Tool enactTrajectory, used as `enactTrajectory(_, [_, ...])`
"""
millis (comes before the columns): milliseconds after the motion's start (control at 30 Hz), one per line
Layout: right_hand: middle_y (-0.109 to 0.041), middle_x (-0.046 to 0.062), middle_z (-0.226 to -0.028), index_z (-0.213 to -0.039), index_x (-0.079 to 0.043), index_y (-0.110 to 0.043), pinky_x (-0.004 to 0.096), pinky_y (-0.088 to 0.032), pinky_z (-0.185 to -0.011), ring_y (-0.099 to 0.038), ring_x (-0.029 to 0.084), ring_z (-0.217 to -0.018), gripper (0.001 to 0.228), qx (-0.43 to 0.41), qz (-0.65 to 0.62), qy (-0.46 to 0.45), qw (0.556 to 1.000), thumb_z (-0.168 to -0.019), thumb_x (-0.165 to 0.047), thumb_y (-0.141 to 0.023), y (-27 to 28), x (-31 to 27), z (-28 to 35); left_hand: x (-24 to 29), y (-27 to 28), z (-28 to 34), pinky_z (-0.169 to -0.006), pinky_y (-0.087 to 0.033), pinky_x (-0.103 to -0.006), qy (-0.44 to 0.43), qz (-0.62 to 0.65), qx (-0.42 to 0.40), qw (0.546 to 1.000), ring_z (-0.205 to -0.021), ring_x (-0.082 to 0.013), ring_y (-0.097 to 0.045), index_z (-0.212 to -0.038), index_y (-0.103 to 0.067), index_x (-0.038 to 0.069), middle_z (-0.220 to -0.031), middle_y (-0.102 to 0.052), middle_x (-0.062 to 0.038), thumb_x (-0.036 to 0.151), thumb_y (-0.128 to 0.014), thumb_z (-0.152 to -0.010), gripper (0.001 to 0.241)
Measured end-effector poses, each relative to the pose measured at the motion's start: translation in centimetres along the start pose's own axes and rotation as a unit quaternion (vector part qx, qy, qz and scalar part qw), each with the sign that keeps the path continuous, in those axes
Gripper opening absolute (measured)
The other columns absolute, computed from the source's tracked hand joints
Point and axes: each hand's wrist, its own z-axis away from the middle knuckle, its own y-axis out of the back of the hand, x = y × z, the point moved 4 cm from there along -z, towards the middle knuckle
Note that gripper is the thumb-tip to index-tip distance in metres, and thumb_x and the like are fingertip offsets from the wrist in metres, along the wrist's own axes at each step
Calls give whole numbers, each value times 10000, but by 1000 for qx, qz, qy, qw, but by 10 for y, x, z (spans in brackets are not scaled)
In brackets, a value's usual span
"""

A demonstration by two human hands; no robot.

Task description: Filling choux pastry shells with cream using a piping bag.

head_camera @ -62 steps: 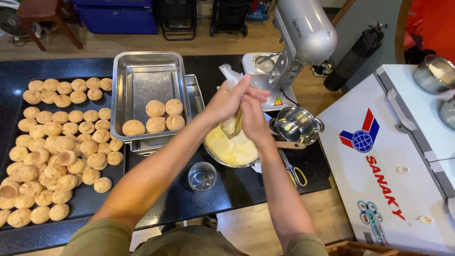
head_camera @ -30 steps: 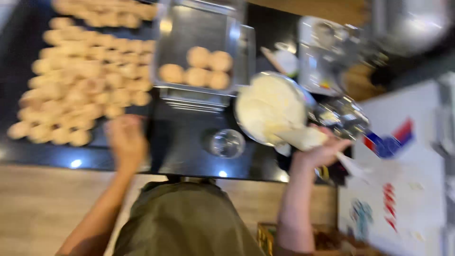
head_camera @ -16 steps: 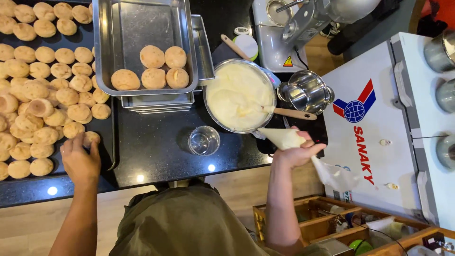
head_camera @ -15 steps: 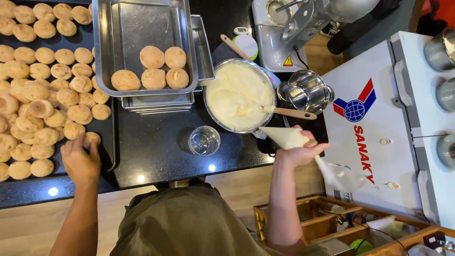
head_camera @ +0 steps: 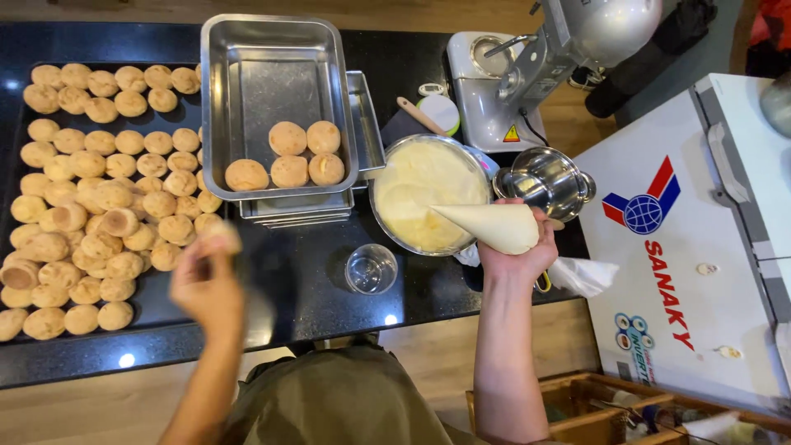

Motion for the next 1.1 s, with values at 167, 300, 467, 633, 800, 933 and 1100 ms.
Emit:
enactTrajectory(167, [-654, 158, -863, -742, -116, -570, 456, -540, -915, -623, 297, -902, 484, -54, 6, -101, 993, -1070, -358, -309, -41, 35, 34, 119, -92, 58, -989, -535, -312, 199, 332, -268, 882, -1125, -167, -663, -1375, -599, -27, -1263, -691, -100, 6, -635, -977, 402])
enactTrajectory(300, [-653, 159, -875, -741, -121, -565, 448, -536, -931, -627, 296, -921, 509, -99, -4, -129, 987, -1102, -381, -318, -58, 49, 46, 148, -121, 68, -1040, -522, -348, 264, 427, -323, 802, -1201, -193, -639, -1426, -548, -32, -1334, -651, -128, -7, -585, -1000, 428])
enactTrajectory(467, [-643, 124, -798, -683, -120, -558, 454, -528, -907, -629, 300, -877, 581, -117, -5, -114, 987, -1073, -479, -318, -71, 48, 50, 165, -129, 75, -1084, -510, -406, 304, 435, -370, 763, -1254, -223, -617, -1463, -510, -32, -1394, -615, -156, 24, -564, -1011, 459])
enactTrajectory(633, [-606, 107, -753, -625, -137, -509, 436, -521, -863, -600, 281, -825, 604, -85, 60, -51, 993, -1066, -491, -297, -71, 40, 47, 166, -130, 78, -1107, -494, -384, 278, 431, -407, 756, -1301, -229, -598, -1497, -471, -67, -1420, -611, -166, 19, -594, -1004, 516])
enactTrajectory(800, [-526, 27, -655, -571, -133, -423, 489, -511, -813, -589, 293, -780, 641, -148, 49, -16, 988, -1112, -441, -274, -66, 34, 43, 169, -131, 80, -1103, -446, -295, 207, 381, -449, 781, -1345, -197, -560, -1526, -434, -71, -1436, -600, -156, -44, -669, -950, 622])
enactTrajectory(933, [-495, -15, -621, -561, -138, -370, 496, -494, -781, -567, 282, -734, 643, -189, 58, -15, 980, -1130, -415, -251, -67, 33, 39, 158, -136, 84, -1099, -446, -270, 217, 362, -457, 783, -1336, -187, -567, -1515, -447, -68, -1433, -605, -146, -32, -691, -934, 631])
enactTrajectory(1100, [-471, -18, -593, -563, -140, -359, 486, -483, -754, -546, 273, -685, 624, -196, 82, -4, 977, -1128, -384, -256, -64, 32, 36, 145, -141, 87, -1080, -461, -268, 243, 356, -457, 778, -1311, -184, -585, -1500, -473, -62, -1426, -615, -141, 2, -701, -932, 615])
